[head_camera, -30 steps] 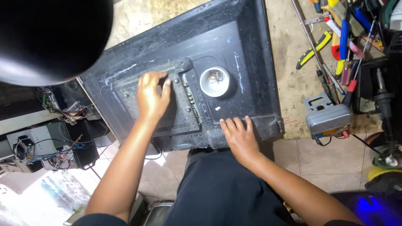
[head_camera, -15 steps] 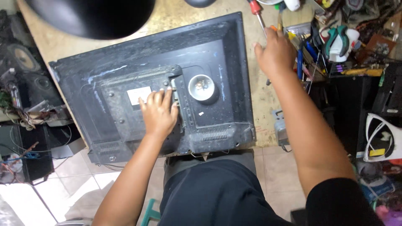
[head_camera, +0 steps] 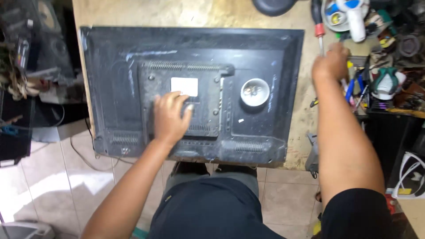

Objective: Disassembling a television with a screwdriver and operating controls on a speaker system

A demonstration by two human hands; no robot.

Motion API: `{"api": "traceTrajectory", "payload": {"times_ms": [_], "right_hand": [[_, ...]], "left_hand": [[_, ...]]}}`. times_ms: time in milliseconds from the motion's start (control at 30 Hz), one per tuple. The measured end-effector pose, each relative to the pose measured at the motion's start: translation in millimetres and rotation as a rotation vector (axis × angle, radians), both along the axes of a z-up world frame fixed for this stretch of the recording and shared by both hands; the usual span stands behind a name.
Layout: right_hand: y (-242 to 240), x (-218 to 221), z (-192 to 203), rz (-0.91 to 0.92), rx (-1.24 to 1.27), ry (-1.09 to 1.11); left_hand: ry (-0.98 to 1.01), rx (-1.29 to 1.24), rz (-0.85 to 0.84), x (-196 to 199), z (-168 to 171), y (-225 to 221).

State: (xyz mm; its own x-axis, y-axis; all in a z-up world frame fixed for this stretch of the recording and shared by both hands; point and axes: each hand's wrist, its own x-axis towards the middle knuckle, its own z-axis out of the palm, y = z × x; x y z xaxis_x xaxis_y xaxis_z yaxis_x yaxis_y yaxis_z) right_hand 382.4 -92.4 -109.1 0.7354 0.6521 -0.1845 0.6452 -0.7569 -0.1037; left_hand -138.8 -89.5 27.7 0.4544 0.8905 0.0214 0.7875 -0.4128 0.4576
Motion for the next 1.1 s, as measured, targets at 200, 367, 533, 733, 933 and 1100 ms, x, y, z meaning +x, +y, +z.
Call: {"api": "traceTrajectory", "payload": {"times_ms": [200,367,533,733,933,1100], "right_hand": [[-21,51,-44,0.113,-0.083,0.011],[-24,40,19,0.170,0.080,0.015],[-49,32,114,0.373,0.361,0.040],[-128,-85,276,0.242,0.537,0.033],[-153,-215,369,0.388,0.726,0.172],[-116,-285,377,0.559,0.689,0.162]], "left_hand": [[0.016,0.098,0.203,-102,5,-38],[-0.006,0.143,0.376,-144,-12,-63],[-0.263,0.002,0.287,-117,7,-58],[-0.409,-0.064,0.084,-59,4,-45],[-0.472,-0.165,0.053,-19,24,13],[-0.405,0.014,-0.385,21,48,50]]}}
